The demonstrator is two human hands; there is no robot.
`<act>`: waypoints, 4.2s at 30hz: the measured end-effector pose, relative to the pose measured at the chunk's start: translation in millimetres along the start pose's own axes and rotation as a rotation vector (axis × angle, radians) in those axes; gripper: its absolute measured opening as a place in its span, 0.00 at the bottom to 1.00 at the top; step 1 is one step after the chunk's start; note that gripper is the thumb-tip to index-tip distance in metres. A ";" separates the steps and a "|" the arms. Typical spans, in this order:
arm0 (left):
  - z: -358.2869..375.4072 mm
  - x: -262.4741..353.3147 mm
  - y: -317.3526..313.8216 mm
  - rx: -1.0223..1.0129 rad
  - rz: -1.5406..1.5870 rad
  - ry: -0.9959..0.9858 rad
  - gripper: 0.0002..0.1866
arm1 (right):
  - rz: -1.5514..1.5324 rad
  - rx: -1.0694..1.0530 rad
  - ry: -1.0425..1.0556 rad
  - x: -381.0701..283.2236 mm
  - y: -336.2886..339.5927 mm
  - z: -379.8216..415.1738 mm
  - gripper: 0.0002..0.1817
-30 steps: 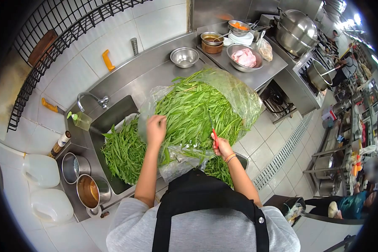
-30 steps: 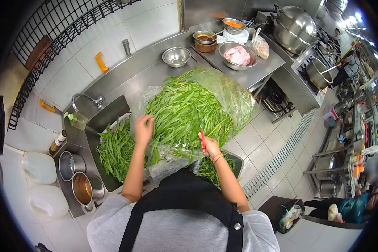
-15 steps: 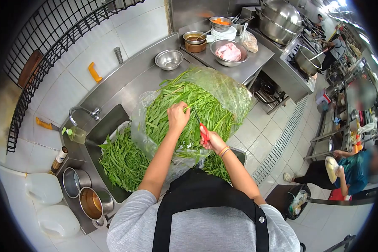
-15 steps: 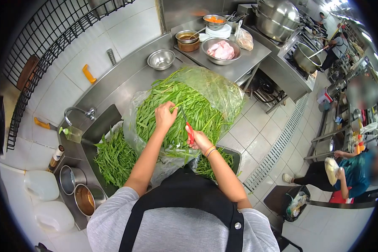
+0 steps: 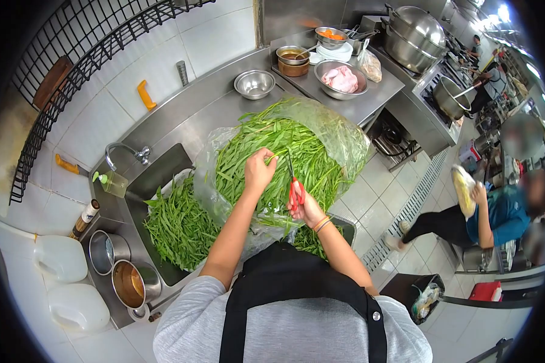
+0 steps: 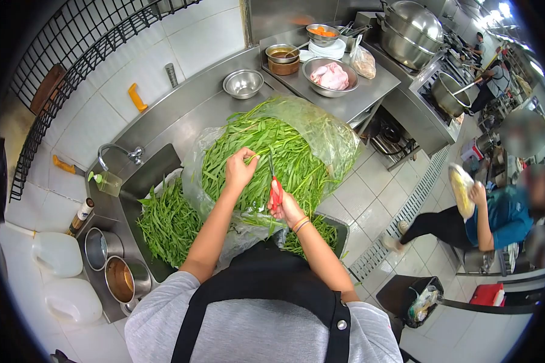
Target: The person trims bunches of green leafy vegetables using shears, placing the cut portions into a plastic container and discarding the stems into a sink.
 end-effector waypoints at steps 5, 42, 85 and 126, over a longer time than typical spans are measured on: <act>8.0 9.2 -2.7 -0.031 0.043 0.038 0.08 | 0.035 0.007 0.045 -11.7 4.6 -5.0 0.28; 71.5 37.0 -89.6 -0.273 0.278 0.210 0.10 | -0.072 0.470 0.732 -3.0 104.6 -2.7 0.10; 42.5 16.3 -20.3 0.079 0.186 0.000 0.07 | -0.011 0.388 0.838 3.0 113.3 148.8 0.17; 130.1 80.6 -100.1 -0.831 0.716 0.489 0.09 | 0.319 0.918 0.828 122.0 161.7 174.8 0.14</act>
Point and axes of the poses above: each hand's wrist, its own z-axis away from the middle knuckle, its own y-axis out of the back of the hand, x = y × z, the point moved 2 cm from there along -z, towards the middle knuckle, and after that the axes turned 1 degree about -z, right-handed, at the moved point
